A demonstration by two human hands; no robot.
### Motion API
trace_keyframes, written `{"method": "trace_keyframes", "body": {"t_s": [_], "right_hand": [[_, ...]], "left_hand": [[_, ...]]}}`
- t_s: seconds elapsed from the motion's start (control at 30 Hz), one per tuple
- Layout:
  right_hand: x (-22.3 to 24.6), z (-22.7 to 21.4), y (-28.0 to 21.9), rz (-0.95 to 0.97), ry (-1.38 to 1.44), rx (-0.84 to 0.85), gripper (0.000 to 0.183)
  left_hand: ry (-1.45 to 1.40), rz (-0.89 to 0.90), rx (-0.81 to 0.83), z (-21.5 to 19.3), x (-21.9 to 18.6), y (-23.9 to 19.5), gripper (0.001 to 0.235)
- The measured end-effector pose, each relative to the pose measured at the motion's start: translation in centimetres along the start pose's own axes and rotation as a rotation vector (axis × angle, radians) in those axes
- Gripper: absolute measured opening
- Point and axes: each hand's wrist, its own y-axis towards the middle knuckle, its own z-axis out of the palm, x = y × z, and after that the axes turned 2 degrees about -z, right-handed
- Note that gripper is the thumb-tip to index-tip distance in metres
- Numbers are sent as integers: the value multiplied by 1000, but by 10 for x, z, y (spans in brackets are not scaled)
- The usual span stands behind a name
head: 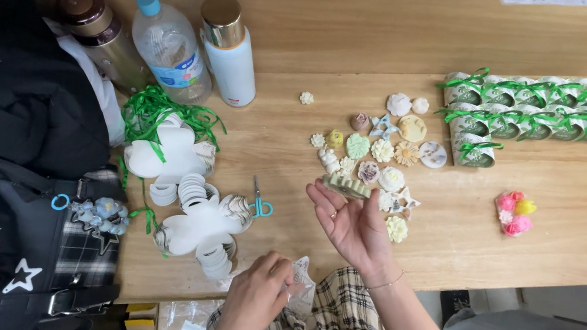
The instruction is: Packaging decorative wax flowers into clover-shaped gift boxes and tying them with green ribbons.
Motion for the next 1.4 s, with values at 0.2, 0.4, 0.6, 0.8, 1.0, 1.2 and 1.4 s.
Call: {"method": "trace_keyframes", "body": {"t_s": [0.2,0.4,0.6,0.8,1.0,1.2,1.4], "right_hand": [[16,4,0,63,106,-73,89],[30,26,-1,147,223,-94,88],[42,32,4,176,178,-73,80],[59,22,8,227,102,8,69],[74,25,14,259,15,115,70],[85,23,19,335,74,65,70],[91,17,20,371,-108,153,66]], "left_hand": [[12,-46,32,12,-9,10,29],[10,-67,11,22,-17,17,30],[24,-73,-23,28,-23,24,28],[16,-87,-45,30,-33,37,29],[23,-120,-52,36,-40,46,30],[52,-211,-27,41,-38,50,32],[144,-211,-63,21,-39,56,28]]}}
